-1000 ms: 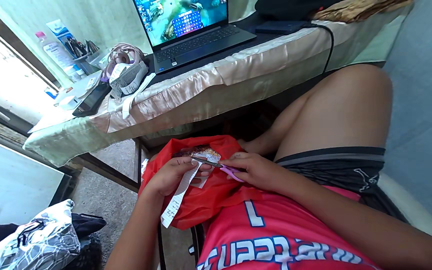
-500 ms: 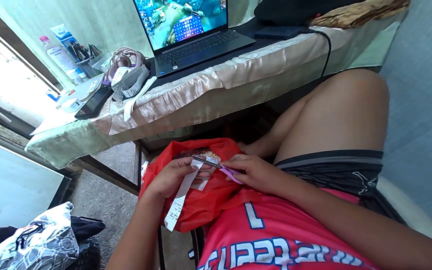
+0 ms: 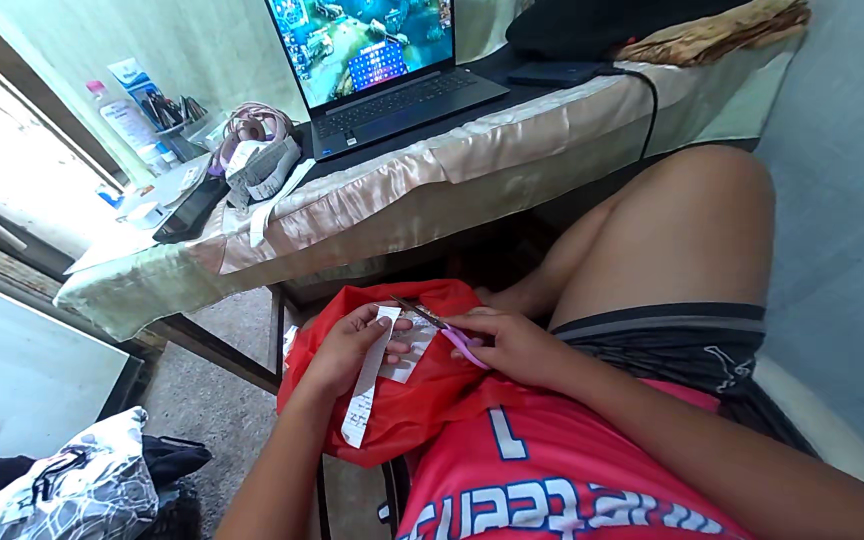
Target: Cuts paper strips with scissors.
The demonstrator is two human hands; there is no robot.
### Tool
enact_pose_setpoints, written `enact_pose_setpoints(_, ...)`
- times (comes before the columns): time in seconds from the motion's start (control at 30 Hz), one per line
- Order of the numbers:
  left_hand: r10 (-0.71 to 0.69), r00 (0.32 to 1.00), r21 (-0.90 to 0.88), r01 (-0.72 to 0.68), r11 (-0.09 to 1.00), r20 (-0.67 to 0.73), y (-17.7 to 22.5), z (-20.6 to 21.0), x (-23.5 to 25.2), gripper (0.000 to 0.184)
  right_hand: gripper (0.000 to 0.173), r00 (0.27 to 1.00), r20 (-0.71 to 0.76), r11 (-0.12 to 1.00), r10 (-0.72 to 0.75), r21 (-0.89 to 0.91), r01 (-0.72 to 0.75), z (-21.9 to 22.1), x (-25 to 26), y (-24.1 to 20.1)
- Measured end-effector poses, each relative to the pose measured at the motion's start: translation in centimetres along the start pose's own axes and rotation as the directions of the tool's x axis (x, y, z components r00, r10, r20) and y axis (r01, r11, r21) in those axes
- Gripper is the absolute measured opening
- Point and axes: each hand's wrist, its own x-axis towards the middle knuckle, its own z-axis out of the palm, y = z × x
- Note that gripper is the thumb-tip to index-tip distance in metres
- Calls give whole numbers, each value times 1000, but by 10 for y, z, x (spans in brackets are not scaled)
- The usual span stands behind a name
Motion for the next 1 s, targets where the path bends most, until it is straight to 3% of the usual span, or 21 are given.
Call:
enact_pose_setpoints(0.17, -7, 1000, 22, 7, 1000, -3, 1, 0, -1, 28, 56, 999, 35, 1000, -3, 14, 3, -1, -1, 0)
enact_pose_setpoints(0.47, -39, 991, 50, 33, 998, 125, 2, -10, -4, 27, 53, 991, 122, 997, -53, 70, 45, -2, -1, 7)
enact_pose_setpoints(0.7, -103, 983, 16, 102, 995, 154, 3, -11, -4, 29, 51, 987, 144, 996, -66, 73, 56, -2, 0, 8)
enact_pose_setpoints(1.0, -94, 980, 28, 91, 996, 174, 2, -11, -4, 27, 50, 985, 159, 996, -64, 76, 52, -2, 0, 9)
